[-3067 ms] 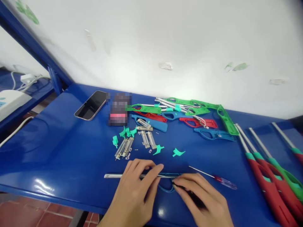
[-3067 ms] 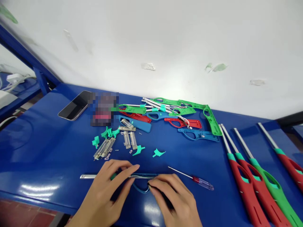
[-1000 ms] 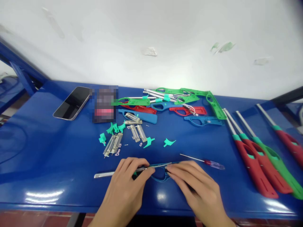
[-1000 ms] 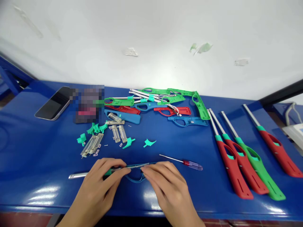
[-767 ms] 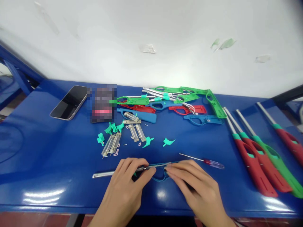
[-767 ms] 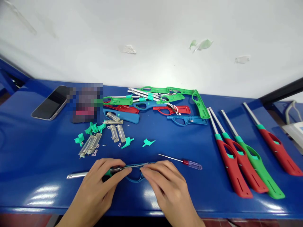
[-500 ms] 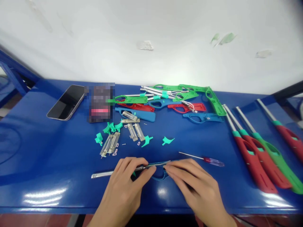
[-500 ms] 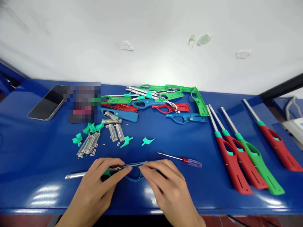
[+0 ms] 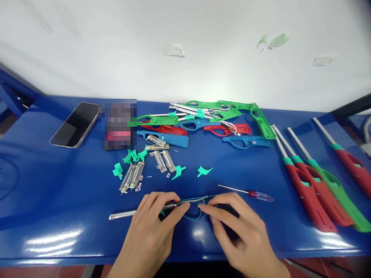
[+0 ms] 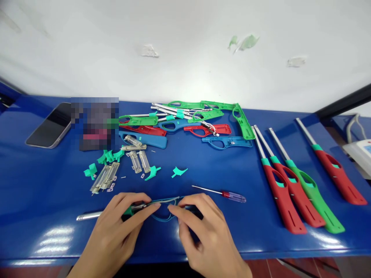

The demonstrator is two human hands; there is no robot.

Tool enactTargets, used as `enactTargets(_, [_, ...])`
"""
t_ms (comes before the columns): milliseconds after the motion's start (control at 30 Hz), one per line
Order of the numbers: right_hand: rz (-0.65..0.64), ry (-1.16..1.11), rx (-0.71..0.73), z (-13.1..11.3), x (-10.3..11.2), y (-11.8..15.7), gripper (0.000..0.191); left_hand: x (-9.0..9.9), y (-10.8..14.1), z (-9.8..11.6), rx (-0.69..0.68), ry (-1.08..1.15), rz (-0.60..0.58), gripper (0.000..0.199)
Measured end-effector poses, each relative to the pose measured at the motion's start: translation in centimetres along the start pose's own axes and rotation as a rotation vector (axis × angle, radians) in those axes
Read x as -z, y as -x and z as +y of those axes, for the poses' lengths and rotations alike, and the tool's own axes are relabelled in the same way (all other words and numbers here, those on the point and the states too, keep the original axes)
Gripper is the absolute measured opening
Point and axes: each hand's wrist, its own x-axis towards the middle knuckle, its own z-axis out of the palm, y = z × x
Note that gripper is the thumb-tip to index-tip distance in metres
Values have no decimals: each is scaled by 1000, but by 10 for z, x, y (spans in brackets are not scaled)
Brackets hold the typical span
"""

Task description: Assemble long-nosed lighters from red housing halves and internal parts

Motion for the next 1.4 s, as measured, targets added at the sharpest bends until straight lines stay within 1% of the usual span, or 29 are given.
enactTargets(300, [33, 48, 62, 1, 1, 0, 45, 0, -1, 1, 8, 20, 10, 46])
enactTargets(600, [32, 51, 54, 0, 1, 4, 48, -1, -1, 0, 18, 28, -16, 44])
enactTargets(733, [46, 32, 42, 0, 0, 2, 43, -1, 0, -1, 28, 36, -4, 43])
enactTargets(900, [101, 9, -8, -1, 1, -3, 28, 0, 1, 0, 36, 37, -5, 43])
enactTargets(967, [123, 4, -8, 0, 2, -3, 24, 0, 1, -1, 42, 36, -4, 44])
enactTargets(1167, [133, -47, -12, 5, 4, 1, 30, -1, 0, -2, 26, 35, 3, 45])
enactTargets(1400, [147, -91, -51, 5, 1, -3, 24, -1, -1, -1, 27, 44, 4, 44])
